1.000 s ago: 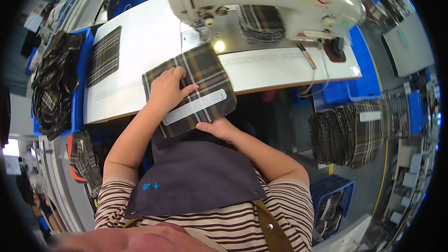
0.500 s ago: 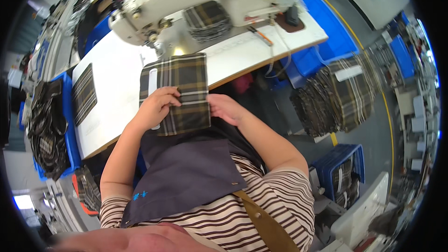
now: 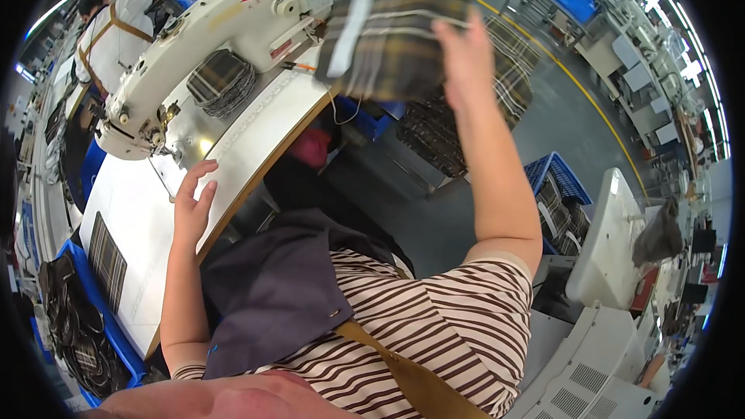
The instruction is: The recorder is using an industrial sewing machine to stitch together pieces of patterned leather, likely forming pockets or small panels for a bag.
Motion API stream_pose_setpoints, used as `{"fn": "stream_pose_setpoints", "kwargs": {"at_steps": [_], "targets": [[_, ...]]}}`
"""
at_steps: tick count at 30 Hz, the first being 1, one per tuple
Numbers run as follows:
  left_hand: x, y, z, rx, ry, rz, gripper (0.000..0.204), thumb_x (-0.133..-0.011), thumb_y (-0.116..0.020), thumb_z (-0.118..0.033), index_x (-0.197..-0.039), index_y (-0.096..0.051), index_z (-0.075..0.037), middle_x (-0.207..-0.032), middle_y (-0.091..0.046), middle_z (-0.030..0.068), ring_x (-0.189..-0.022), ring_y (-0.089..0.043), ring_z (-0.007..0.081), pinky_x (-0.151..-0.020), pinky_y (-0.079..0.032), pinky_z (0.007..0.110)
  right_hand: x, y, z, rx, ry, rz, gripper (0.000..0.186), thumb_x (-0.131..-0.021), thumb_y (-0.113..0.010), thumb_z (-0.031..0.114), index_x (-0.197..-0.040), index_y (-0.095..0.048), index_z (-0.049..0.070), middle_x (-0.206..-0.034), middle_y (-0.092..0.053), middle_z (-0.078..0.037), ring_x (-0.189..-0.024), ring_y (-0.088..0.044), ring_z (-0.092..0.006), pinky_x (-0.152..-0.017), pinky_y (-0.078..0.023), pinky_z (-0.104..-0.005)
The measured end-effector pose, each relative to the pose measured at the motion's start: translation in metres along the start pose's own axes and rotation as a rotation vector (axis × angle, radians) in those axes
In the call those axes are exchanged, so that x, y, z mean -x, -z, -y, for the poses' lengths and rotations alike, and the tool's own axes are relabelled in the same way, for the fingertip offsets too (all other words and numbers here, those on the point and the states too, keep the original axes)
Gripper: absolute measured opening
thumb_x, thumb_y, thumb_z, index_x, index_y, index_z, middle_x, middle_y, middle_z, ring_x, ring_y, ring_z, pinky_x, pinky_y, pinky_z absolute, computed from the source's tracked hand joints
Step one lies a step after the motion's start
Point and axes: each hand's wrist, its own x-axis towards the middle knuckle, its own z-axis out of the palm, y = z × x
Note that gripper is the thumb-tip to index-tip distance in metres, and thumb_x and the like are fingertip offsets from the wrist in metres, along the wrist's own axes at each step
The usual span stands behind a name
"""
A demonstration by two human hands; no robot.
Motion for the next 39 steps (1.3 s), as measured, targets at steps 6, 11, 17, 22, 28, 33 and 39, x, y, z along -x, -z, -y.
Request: {"fn": "stream_pose_setpoints", "kwargs": {"at_steps": [6,11,17,22,28,33,39], "targets": [[0.002,-0.006,0.015,0.042,0.054,0.091,0.025,-0.098,-0.067,-0.010,-0.122,-0.069,-0.007,-0.134,-0.067,0.0098,-0.132,-0.058,0.0284,-0.114,-0.041,0.038,-0.043,0.193,-0.058,0.315,-0.063,-0.458,0.055,-0.095,-0.064,0.002,-0.148,-0.050,0.006,-0.134,-0.064,-0.013,-0.119,-0.061,-0.0265,-0.099,-0.052,-0.0406],[0.021,0.019,0.017,-0.045,0.096,0.027,0.024,-0.097,-0.067,-0.008,-0.122,-0.069,-0.008,-0.134,-0.067,0.0097,-0.131,-0.059,0.0283,-0.112,-0.042,0.038,-0.037,0.222,-0.084,0.309,-0.317,-0.506,0.058,-0.092,-0.069,0.003,-0.147,-0.052,0.003,-0.129,-0.066,-0.015,-0.115,-0.064,-0.0255,-0.098,-0.052,-0.0390],[0.037,0.058,0.047,-0.087,0.137,-0.055,0.025,-0.097,-0.066,-0.007,-0.121,-0.069,-0.006,-0.132,-0.068,0.0103,-0.129,-0.060,0.0273,-0.112,-0.043,0.037,-0.046,0.264,-0.078,1.434,-0.208,-0.652,0.081,-0.090,-0.075,0.034,-0.158,-0.039,0.007,-0.143,-0.059,-0.023,-0.129,-0.059,-0.0391,-0.108,-0.047,-0.0492],[0.079,0.107,0.070,-0.188,0.185,-0.294,0.026,-0.098,-0.066,-0.010,-0.123,-0.069,-0.005,-0.130,-0.069,0.0108,-0.127,-0.062,0.0259,-0.110,-0.044,0.036,-0.043,0.182,-0.081,1.540,0.244,-0.481,0.075,-0.092,-0.072,0.041,-0.153,-0.046,0.007,-0.149,-0.055,-0.020,-0.136,-0.053,-0.0403,-0.113,-0.042,-0.0487],[0.133,0.189,0.117,-0.550,0.347,-0.567,0.027,-0.098,-0.070,-0.021,-0.121,-0.072,-0.008,-0.126,-0.072,0.0114,-0.118,-0.067,0.0281,-0.101,-0.051,0.036,0.021,-0.033,-0.148,1.016,0.586,0.330,0.039,-0.098,-0.066,0.014,-0.134,-0.064,0.002,-0.136,-0.064,-0.019,-0.129,-0.057,-0.0383,-0.112,-0.042,-0.0440],[0.174,0.255,0.146,-0.767,0.693,-0.627,0.032,-0.098,-0.067,-0.029,-0.124,-0.073,-0.011,-0.119,-0.075,0.0102,-0.111,-0.070,0.0292,-0.094,-0.054,0.040,0.136,-0.187,-0.180,0.647,0.686,0.911,0.026,-0.093,-0.068,0.010,-0.119,-0.071,0.004,-0.128,-0.068,-0.016,-0.122,-0.062,-0.0376,-0.106,-0.047,-0.0448],[0.196,0.275,0.189,-1.091,0.643,-0.370,0.033,-0.093,-0.071,-0.032,-0.120,-0.075,-0.012,-0.120,-0.074,0.0092,-0.111,-0.068,0.0300,-0.094,-0.054,0.042,0.222,-0.291,-0.174,0.418,0.500,1.127,0.022,-0.089,-0.073,0.014,-0.109,-0.072,0.004,-0.118,-0.070,-0.014,-0.113,-0.064,-0.0350,-0.099,-0.049,-0.0468]]}}
